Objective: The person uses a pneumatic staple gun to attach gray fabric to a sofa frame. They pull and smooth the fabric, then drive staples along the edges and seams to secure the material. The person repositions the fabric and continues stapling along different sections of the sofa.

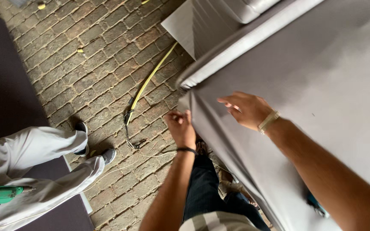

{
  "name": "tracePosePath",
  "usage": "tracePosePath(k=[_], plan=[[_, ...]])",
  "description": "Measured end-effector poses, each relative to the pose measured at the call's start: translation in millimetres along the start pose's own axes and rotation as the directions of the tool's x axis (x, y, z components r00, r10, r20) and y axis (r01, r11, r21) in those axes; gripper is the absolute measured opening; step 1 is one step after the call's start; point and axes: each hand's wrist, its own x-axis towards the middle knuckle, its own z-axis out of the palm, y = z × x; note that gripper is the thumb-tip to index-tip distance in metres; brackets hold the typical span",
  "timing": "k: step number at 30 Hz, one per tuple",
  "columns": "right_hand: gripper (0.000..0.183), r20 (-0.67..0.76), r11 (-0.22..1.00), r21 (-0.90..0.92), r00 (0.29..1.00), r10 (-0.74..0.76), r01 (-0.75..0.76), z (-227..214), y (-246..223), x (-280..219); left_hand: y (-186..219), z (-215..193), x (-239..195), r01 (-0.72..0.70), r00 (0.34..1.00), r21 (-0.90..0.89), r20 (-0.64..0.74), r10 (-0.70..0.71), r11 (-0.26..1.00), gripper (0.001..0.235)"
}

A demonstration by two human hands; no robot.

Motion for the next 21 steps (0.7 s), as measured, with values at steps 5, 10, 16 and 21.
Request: tracePosePath(k=[5,10,16,21], plan=[[0.045,0.357,0.891,-0.320,0.912,-0.201,0.322,20,-14,123,-15,10,-3,-0.254,0.963,-0.079,0.070,0.259,0.964,0.024],[0.029,0.447,0.738,-0.284,0.766,-0.463,0.612,29,-5,173,-19,0,2,-0.204,0.965,-0.036,0.158,0.208,0.978,0.025],[0.024,0.574,0.826,-0.413,0.813,-0.092,0.385,31,-17,177,9,-14,-15,-0.566,0.772,0.696,0.258,0.581,0.442,0.033],[0.032,0.536,0.826,-0.428,0.839,-0.093,0.366,28,-35,170,37,38,-51,-0.275,0.927,0.752,0.373,-0.043,0.599,0.065]])
